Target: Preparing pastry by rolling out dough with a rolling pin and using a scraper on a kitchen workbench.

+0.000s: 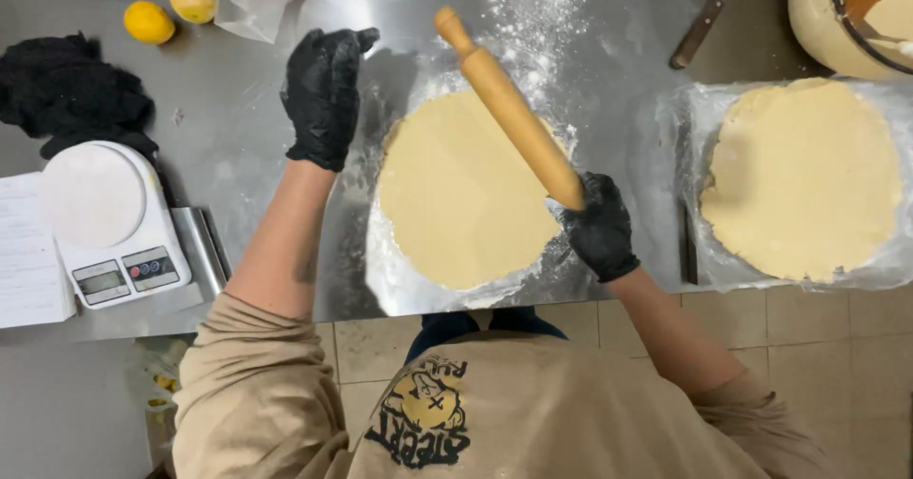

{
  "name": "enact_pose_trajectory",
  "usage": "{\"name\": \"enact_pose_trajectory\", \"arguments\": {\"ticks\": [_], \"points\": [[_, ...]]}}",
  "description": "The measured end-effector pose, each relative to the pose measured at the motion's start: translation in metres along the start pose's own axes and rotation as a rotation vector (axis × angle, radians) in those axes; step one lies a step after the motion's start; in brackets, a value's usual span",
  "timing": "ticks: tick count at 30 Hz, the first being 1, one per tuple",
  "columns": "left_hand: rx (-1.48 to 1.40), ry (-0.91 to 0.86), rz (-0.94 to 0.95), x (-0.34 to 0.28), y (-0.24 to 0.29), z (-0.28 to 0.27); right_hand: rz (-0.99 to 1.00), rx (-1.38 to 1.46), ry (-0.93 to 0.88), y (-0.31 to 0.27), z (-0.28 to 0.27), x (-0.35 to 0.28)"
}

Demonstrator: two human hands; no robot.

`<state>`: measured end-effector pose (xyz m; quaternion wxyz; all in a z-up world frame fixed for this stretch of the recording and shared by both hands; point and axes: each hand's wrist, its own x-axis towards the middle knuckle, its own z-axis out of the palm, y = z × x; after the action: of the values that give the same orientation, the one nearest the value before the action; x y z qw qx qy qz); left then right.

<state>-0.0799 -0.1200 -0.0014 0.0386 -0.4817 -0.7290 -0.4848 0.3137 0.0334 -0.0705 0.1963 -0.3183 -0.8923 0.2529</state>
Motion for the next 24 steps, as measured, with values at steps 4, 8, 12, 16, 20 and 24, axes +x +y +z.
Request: {"name": "enact_pose_trajectory", "arguments": {"ticks": [4,8,12,16,20,24], "points": [[0.104,-0.062,0.137,0.002,-0.031,0.050,0.026,-0.076,-0.024,-0.034,0.037,0.006],[0.306,-0.320,0.371,0.028,-0.021,0.138,-0.016,-0.191,0.033,-0.060,0.054,0.011],[0.572,-0.670,0.344,0.036,-0.005,0.212,-0.037,-0.280,0.018,-0.049,0.063,0.006],[0.676,-0.810,0.377,0.027,0.016,0.163,-0.017,-0.353,0.004,-0.027,0.067,-0.003],[0.584,-0.680,0.443,0.009,-0.002,0.114,-0.058,-0.423,-0.032,-0.094,0.062,0.006],[0.396,-0.590,0.500,-0.027,-0.019,0.047,-0.195,-0.202,-0.054,-0.155,0.069,-0.026]]}}
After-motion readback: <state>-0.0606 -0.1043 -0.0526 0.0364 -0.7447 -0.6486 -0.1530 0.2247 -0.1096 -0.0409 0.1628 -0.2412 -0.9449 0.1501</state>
